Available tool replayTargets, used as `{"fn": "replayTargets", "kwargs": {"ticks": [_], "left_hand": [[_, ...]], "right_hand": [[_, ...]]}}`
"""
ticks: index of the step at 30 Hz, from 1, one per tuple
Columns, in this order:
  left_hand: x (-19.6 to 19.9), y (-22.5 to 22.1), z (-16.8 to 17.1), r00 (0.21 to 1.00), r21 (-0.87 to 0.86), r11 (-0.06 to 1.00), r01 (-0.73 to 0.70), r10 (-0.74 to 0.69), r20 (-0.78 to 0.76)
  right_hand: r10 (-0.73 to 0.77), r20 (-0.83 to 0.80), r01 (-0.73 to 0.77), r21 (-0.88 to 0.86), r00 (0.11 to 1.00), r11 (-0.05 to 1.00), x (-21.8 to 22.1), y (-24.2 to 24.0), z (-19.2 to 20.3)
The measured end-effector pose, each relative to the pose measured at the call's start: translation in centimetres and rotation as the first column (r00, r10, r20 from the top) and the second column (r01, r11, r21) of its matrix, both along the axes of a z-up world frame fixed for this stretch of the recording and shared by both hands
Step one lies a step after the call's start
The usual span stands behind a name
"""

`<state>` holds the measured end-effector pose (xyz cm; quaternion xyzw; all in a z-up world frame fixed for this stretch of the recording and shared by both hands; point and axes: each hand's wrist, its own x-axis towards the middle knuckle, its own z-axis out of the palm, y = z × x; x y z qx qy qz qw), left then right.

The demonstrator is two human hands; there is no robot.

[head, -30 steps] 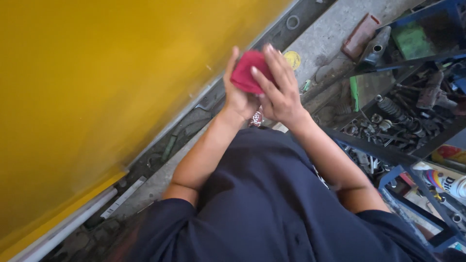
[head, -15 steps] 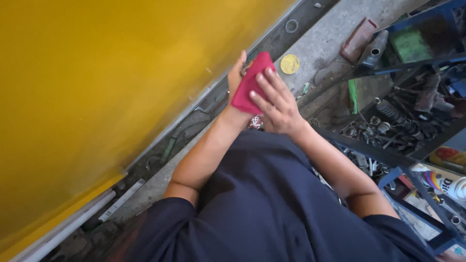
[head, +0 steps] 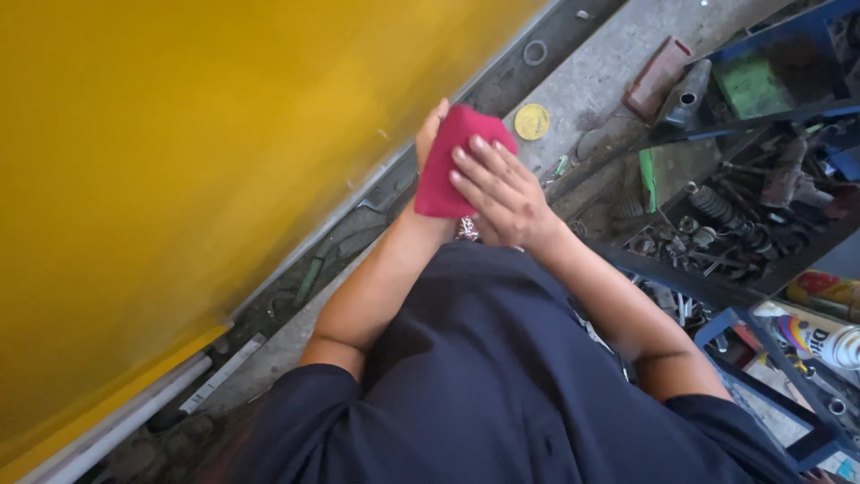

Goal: The recorder picks up a large mechanical socket from a tray of tools and wipes it clean with a red cloth.

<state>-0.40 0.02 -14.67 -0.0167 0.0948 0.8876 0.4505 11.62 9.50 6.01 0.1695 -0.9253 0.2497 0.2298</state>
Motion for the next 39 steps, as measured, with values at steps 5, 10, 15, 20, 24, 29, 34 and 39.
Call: {"fn": "replayTargets", "kwargs": {"ticks": [5, 10, 15, 20, 24, 29, 34, 39], "left_hand": [[0.1, 0.1, 14.2, 0.982, -0.255, 0.965, 0.059, -0.009, 0.19], [0.0, -0.3, 12.0, 0.986, -0.396, 0.913, 0.1, -0.039, 0.159], [0.7, 0.7, 13.6, 0.917, -0.307, 0.938, 0.159, -0.025, 0.399], [-0.2, 0.3, 12.3, 0.948, -0.268, 0.95, 0.163, -0.075, 0.311], [0.1, 0.0, 6.6, 0.976, -0.197, 0.973, 0.123, -0.083, 0.2], [-0.2, 0.8, 14.0, 0.952, -0.338, 0.927, 0.166, -0.06, 0.301], [-1.7, 1.3, 11.5, 0.945, -0.296, 0.949, 0.113, -0.011, 0.328], [-1.8, 1.4, 11.9, 0.984, -0.276, 0.953, 0.125, -0.085, 0.154]], "right_hand": [[-0.093, -0.053, 0.089, -0.077, 0.994, 0.993, -0.2, 1.3, -0.7], [-0.06, -0.082, 0.052, -0.095, 0.995, 0.994, 1.2, 1.1, -2.0], [-0.166, -0.09, 0.147, -0.19, 0.982, 0.971, -1.0, 1.4, -1.2], [-0.155, -0.092, 0.14, -0.147, 0.984, 0.979, 0.9, 1.0, -2.7], [-0.102, -0.12, 0.092, -0.09, 0.988, 0.992, 0.1, 0.4, -1.6], [-0.187, -0.088, 0.162, -0.239, 0.978, 0.957, -1.2, 0.5, -2.2], [-0.317, 0.106, 0.334, -0.25, 0.943, 0.909, -1.3, -0.8, -2.7], [-0.271, 0.108, 0.287, -0.186, 0.956, 0.94, -1.7, -1.0, -2.8]]}}
